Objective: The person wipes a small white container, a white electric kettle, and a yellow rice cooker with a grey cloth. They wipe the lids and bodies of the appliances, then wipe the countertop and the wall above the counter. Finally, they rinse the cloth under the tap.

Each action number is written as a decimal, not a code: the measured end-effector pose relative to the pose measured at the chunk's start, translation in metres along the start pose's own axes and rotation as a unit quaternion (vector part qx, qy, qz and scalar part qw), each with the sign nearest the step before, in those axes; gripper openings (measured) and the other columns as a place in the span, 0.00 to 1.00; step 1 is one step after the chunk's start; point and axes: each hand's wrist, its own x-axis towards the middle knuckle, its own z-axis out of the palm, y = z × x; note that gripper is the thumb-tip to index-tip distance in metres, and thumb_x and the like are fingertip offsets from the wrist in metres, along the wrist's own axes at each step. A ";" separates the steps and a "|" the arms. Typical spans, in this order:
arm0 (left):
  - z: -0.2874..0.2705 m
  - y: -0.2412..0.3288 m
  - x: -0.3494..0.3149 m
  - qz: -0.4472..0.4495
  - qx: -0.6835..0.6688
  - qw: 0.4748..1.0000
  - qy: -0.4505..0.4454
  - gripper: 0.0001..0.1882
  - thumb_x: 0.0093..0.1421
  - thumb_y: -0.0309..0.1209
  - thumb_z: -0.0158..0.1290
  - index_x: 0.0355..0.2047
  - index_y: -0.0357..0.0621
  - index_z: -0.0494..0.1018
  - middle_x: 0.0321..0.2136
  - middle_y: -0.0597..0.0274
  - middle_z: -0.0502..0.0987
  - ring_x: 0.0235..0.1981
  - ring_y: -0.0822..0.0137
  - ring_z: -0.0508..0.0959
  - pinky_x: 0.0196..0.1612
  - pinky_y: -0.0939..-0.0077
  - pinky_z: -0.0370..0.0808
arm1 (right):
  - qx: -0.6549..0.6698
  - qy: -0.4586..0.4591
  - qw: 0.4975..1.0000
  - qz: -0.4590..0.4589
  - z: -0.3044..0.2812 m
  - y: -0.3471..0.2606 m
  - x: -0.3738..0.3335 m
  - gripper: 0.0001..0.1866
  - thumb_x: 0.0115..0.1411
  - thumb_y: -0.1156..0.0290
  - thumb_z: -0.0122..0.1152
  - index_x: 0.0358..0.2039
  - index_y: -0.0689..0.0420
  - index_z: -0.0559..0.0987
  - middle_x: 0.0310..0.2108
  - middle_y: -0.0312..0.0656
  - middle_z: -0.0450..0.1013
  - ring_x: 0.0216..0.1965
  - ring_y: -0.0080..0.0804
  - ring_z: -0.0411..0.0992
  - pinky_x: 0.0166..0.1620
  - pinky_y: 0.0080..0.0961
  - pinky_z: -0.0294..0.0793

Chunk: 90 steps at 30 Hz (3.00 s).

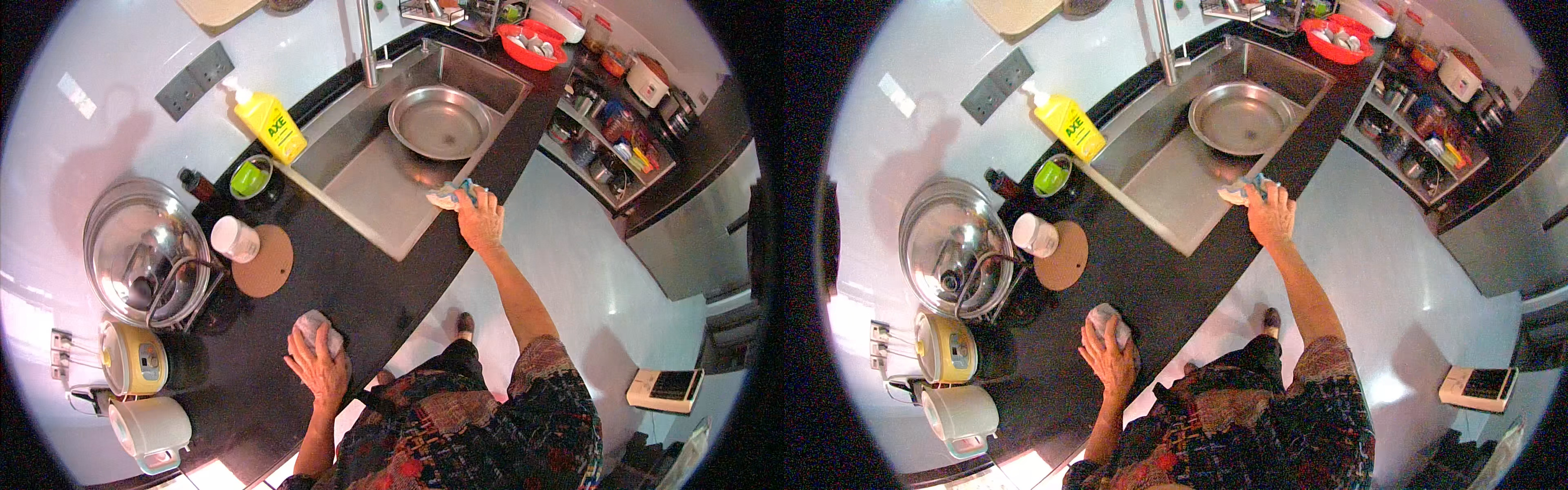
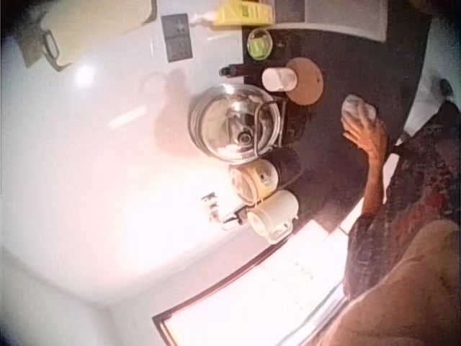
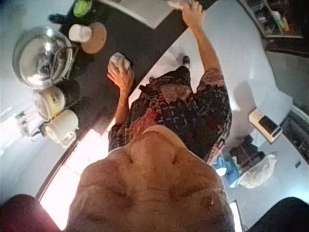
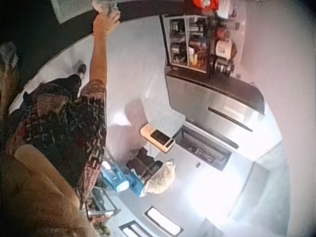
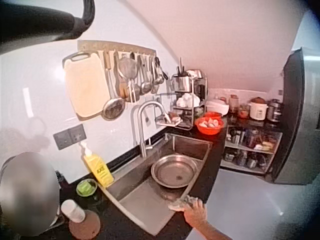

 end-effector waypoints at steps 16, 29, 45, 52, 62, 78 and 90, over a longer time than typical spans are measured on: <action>0.085 0.188 0.100 -0.158 0.094 0.976 0.115 0.34 0.52 0.40 0.60 0.59 0.59 0.62 0.62 0.39 0.51 0.62 0.41 0.54 0.58 0.43 0.54 | 0.021 -0.034 0.999 0.022 0.101 0.226 0.154 0.22 0.52 0.62 0.61 0.49 0.37 0.72 0.47 0.40 0.65 0.46 0.43 0.64 0.42 0.43 0.66; 0.108 0.187 0.129 -0.346 0.176 0.912 0.130 0.28 0.60 0.38 0.52 0.61 0.65 0.60 0.61 0.47 0.56 0.61 0.47 0.59 0.57 0.50 0.59 | -0.074 0.003 0.992 0.101 0.178 0.360 0.242 0.21 0.54 0.61 0.62 0.49 0.42 0.71 0.48 0.43 0.65 0.46 0.45 0.66 0.41 0.44 0.67; 0.160 0.368 0.214 -0.309 0.132 0.903 0.269 0.33 0.52 0.30 0.60 0.58 0.44 0.62 0.59 0.43 0.57 0.60 0.44 0.57 0.60 0.47 0.55 | 0.032 0.027 0.996 -0.080 0.323 0.401 0.424 0.22 0.51 0.61 0.63 0.47 0.45 0.71 0.49 0.40 0.67 0.49 0.44 0.67 0.39 0.42 0.71; 0.205 0.496 0.271 -0.322 0.059 0.945 0.019 0.25 0.54 0.40 0.56 0.52 0.49 0.70 0.56 0.52 0.63 0.61 0.48 0.57 0.62 0.38 0.42 | 0.062 -0.071 0.993 -0.072 0.398 0.348 0.503 0.23 0.57 0.57 0.58 0.53 0.43 0.67 0.55 0.42 0.63 0.53 0.46 0.63 0.46 0.46 0.68; 0.201 0.502 0.281 -0.350 0.075 0.934 -0.011 0.24 0.51 0.43 0.56 0.48 0.50 0.73 0.55 0.54 0.63 0.62 0.49 0.54 0.63 0.36 0.37 | 0.083 -0.097 0.991 -0.033 0.469 0.280 0.576 0.21 0.59 0.54 0.54 0.50 0.47 0.72 0.54 0.46 0.63 0.54 0.48 0.61 0.47 0.52 0.65; 0.203 0.495 0.275 -0.306 0.063 0.950 -0.012 0.29 0.57 0.50 0.51 0.57 0.53 0.66 0.58 0.55 0.63 0.62 0.51 0.55 0.62 0.34 0.37 | 0.008 -0.062 0.984 -0.169 0.338 0.422 0.446 0.20 0.55 0.57 0.60 0.46 0.49 0.71 0.53 0.49 0.65 0.50 0.47 0.70 0.40 0.46 0.75; 0.203 0.484 0.260 -0.242 -0.019 0.970 -0.011 0.34 0.57 0.52 0.51 0.61 0.54 0.60 0.60 0.53 0.60 0.63 0.51 0.54 0.57 0.25 0.33 | -0.089 -0.133 0.979 -0.123 0.188 0.459 0.296 0.13 0.53 0.63 0.60 0.35 0.55 0.73 0.38 0.50 0.68 0.37 0.51 0.70 0.35 0.45 0.71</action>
